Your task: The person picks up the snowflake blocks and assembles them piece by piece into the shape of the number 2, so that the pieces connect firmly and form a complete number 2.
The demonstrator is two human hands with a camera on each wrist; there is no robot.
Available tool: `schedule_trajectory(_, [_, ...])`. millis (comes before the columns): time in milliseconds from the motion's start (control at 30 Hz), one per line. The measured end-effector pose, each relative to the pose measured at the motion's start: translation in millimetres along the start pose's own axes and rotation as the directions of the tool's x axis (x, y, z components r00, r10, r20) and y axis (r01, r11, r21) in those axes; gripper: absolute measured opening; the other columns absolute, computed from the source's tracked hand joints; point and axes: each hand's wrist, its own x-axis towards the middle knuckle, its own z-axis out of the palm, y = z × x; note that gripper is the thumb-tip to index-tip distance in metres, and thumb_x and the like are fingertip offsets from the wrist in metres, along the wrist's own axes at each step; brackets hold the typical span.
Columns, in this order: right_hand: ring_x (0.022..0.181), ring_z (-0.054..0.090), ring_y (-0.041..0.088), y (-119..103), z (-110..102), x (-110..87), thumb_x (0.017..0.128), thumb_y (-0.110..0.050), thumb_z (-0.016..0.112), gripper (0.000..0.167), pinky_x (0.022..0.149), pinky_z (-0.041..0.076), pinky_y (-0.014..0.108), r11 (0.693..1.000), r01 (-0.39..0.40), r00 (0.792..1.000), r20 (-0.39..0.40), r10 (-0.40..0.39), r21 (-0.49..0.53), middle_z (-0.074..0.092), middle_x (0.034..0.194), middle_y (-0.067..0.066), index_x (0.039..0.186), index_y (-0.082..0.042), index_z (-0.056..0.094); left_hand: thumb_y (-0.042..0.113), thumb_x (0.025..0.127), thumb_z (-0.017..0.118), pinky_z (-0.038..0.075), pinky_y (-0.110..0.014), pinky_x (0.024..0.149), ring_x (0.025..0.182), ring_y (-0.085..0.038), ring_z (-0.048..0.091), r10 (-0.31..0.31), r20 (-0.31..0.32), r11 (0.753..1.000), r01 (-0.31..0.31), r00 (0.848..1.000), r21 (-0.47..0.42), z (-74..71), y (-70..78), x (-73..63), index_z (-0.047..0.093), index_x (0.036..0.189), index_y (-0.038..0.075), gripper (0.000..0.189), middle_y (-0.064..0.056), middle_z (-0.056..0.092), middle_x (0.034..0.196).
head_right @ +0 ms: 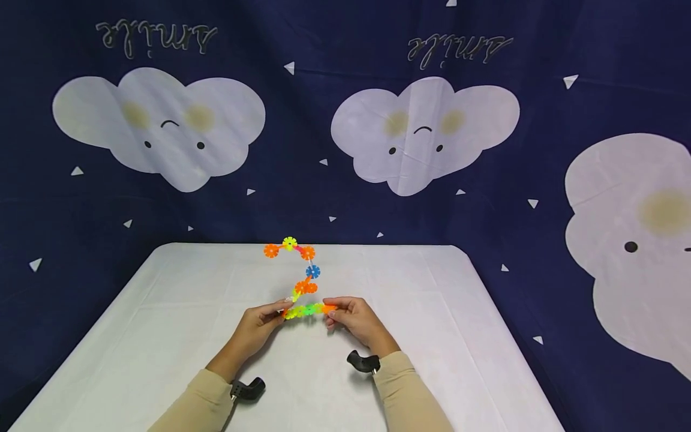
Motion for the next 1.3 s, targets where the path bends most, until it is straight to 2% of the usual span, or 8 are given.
schedule_trajectory(267, [0.085, 0.067, 0.023, -2.1, 2.5, 5.8, 0.106, 0.003, 0.060, 0.048, 0.074, 0.062, 0.033, 0.994, 0.106, 0.988, -0.111, -0.105, 0.004, 0.065, 0.109, 0.020, 0.152, 0.011, 0.046, -0.014, 0.091, 0.073, 0.057, -0.024, 0.089, 0.124, -0.028, 0.063, -0.024, -0.059, 0.997, 0.020, 0.998, -0.069, 0.3, -2.2, 0.7, 0.077, 0.126, 0.005, 0.040, -0.017, 0.068, 0.135])
schedule_trajectory(467, [0.094, 0.066, 0.031, 2.1, 2.1, 19.8, 0.100, 0.010, 0.063, 0.040, 0.080, 0.062, 0.035, 0.964, 0.111, 0.925, -0.328, -0.189, -0.243, 0.065, 0.114, 0.022, 0.140, 0.012, 0.059, -0.017, 0.091, 0.071, 0.054, -0.026, 0.093, 0.126, -0.032, 0.061, -0.123, -0.083, 0.984, 0.111, 0.989, -0.137, 1.8, 0.8, 2.1, 0.075, 0.127, -0.002, 0.039, -0.018, 0.065, 0.138])
schedule_trajectory(567, [0.097, 0.067, 0.030, 5.6, 7.3, 31.5, 0.094, 0.010, 0.068, 0.036, 0.084, 0.061, 0.036, 0.832, 0.056, 0.916, -0.303, -0.263, -0.552, 0.068, 0.113, 0.018, 0.130, 0.010, 0.066, -0.016, 0.092, 0.071, 0.053, -0.024, 0.096, 0.128, -0.030, 0.060, -0.121, -0.081, 0.984, 0.109, 0.989, -0.140, 0.6, 0.4, 1.4, 0.074, 0.129, 0.000, 0.040, -0.016, 0.065, 0.138])
schedule_trajectory(667, [0.107, 0.065, 0.032, 7.6, 16.6, 44.1, 0.086, 0.010, 0.071, 0.043, 0.094, 0.055, 0.042, 0.593, 0.043, 0.921, -0.198, -0.335, -0.804, 0.070, 0.118, 0.016, 0.128, 0.005, 0.069, -0.016, 0.093, 0.070, 0.052, -0.023, 0.097, 0.129, -0.029, 0.059, -0.128, -0.085, 0.984, 0.116, 0.988, -0.136, -0.3, 0.7, 1.6, 0.074, 0.129, 0.001, 0.040, -0.015, 0.065, 0.139])
schedule_trajectory(733, [0.111, 0.061, 0.034, 8.2, 23.2, 52.1, 0.087, 0.006, 0.070, 0.045, 0.097, 0.050, 0.046, 0.476, 0.040, 0.930, -0.141, -0.338, -0.878, 0.070, 0.127, 0.015, 0.132, 0.002, 0.069, -0.016, 0.093, 0.070, 0.053, -0.023, 0.097, 0.128, -0.028, 0.060, -0.141, -0.083, 0.982, 0.129, 0.987, -0.139, -0.4, 0.9, 2.0, 0.075, 0.129, 0.002, 0.041, -0.014, 0.065, 0.139])
schedule_trajectory(867, [0.113, 0.056, 0.030, 8.3, 33.2, 66.8, 0.100, -0.006, 0.065, 0.042, 0.091, 0.044, 0.045, 0.381, -0.011, 0.950, -0.128, -0.283, -0.924, 0.068, 0.137, 0.006, 0.141, -0.010, 0.068, -0.017, 0.093, 0.070, 0.052, -0.023, 0.096, 0.127, -0.027, 0.061, -0.153, -0.082, 0.978, 0.139, 0.985, -0.154, 0.1, 1.8, 3.5, 0.075, 0.129, 0.002, 0.042, -0.013, 0.065, 0.139])
schedule_trajectory(1033, [0.106, 0.057, 0.023, 8.1, 34.8, 73.9, 0.097, -0.006, 0.070, 0.036, 0.083, 0.038, 0.042, 0.399, 0.005, 0.952, -0.117, -0.283, -0.917, 0.074, 0.124, -0.002, 0.129, -0.020, 0.077, -0.018, 0.092, 0.070, 0.052, -0.021, 0.093, 0.122, -0.029, 0.063, -0.149, -0.086, 0.975, 0.132, 0.985, -0.179, 1.1, 1.6, 3.6, 0.074, 0.128, -0.001, 0.041, -0.016, 0.066, 0.138])
schedule_trajectory(1300, [0.093, 0.061, 0.020, 8.5, 18.8, 60.2, 0.085, 0.015, 0.075, 0.031, 0.084, 0.053, 0.034, 0.613, 0.125, 0.925, -0.131, -0.356, -0.780, 0.066, 0.101, 0.001, 0.105, -0.009, 0.080, -0.017, 0.092, 0.070, 0.052, -0.018, 0.090, 0.121, -0.034, 0.064, -0.113, -0.110, 0.981, 0.094, 0.987, -0.167, 1.6, 2.2, 2.6, 0.074, 0.128, -0.003, 0.039, -0.019, 0.065, 0.137])
